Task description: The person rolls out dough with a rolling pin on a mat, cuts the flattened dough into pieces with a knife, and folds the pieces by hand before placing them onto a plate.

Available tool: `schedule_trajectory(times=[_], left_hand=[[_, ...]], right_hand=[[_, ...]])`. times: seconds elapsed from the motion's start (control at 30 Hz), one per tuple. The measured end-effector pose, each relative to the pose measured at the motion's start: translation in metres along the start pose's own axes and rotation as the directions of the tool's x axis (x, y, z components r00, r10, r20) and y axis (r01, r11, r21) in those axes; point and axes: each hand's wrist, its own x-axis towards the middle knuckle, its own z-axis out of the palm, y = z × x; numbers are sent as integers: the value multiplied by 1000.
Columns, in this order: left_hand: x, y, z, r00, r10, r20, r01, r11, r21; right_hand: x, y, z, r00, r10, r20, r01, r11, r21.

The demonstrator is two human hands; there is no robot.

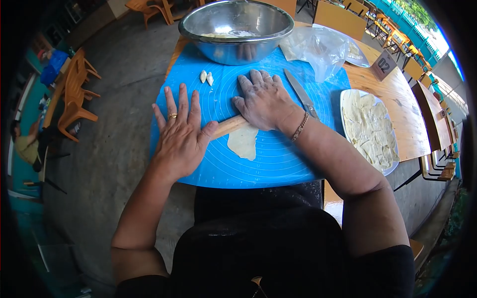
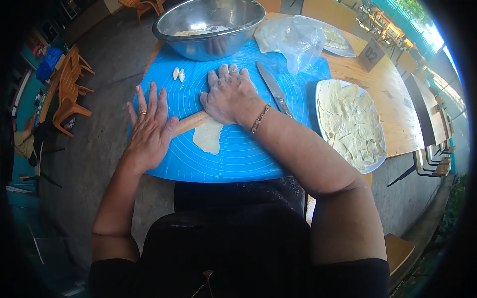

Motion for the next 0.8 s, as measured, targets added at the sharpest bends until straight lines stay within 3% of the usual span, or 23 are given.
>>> schedule_trajectory(times=[0.13, 0.2, 0.33, 0.4, 0.43, 0.5, 0.53, 0.6, 0.63, 0.7, 0.73, 0.8], left_hand=[[16, -6, -3, 994, -68, 81, 76, 993, -96], [26, -11, -3, 969, -183, 167, 213, 960, -183], [42, -18, -2, 948, -260, 182, 287, 947, -142], [47, -22, 1, 940, -310, 141, 321, 944, -70], [49, -26, 8, 942, -306, 138, 317, 946, -70], [51, -35, 20, 928, -291, -232, 295, 955, -15], [49, -35, 13, 927, -287, -242, 293, 956, -12], [37, -33, -2, 849, 59, -525, -92, 995, -36], [32, -30, -8, 842, 66, -535, -98, 995, -31], [21, -21, -13, 887, 264, -380, -383, 880, -282], [16, -16, -12, 886, 265, -381, -385, 878, -284], [8, -7, -9, 932, 275, -236, -332, 908, -255]], right_hand=[[8, 0, 0, 998, 18, -58, -19, 1000, -17], [14, 0, 2, 990, 37, -134, -39, 999, -9], [26, 1, -1, 982, 67, -178, -66, 998, 12], [33, 6, 12, 937, 87, -338, -70, 996, 61], [35, 8, 15, 936, 90, -342, -73, 995, 61], [40, 11, 20, 909, 128, -396, -78, 987, 140], [41, 13, 25, 905, 128, -406, -77, 987, 139], [41, 18, 25, 900, 140, -412, -27, 963, 268], [40, 23, 20, 895, 141, -424, -27, 964, 264], [30, 34, 12, 965, 136, -223, 6, 842, 540], [17, 35, -1, 965, 137, -223, 4, 843, 538], [-12, 34, -22, 986, -102, -132, 146, 910, 389]])
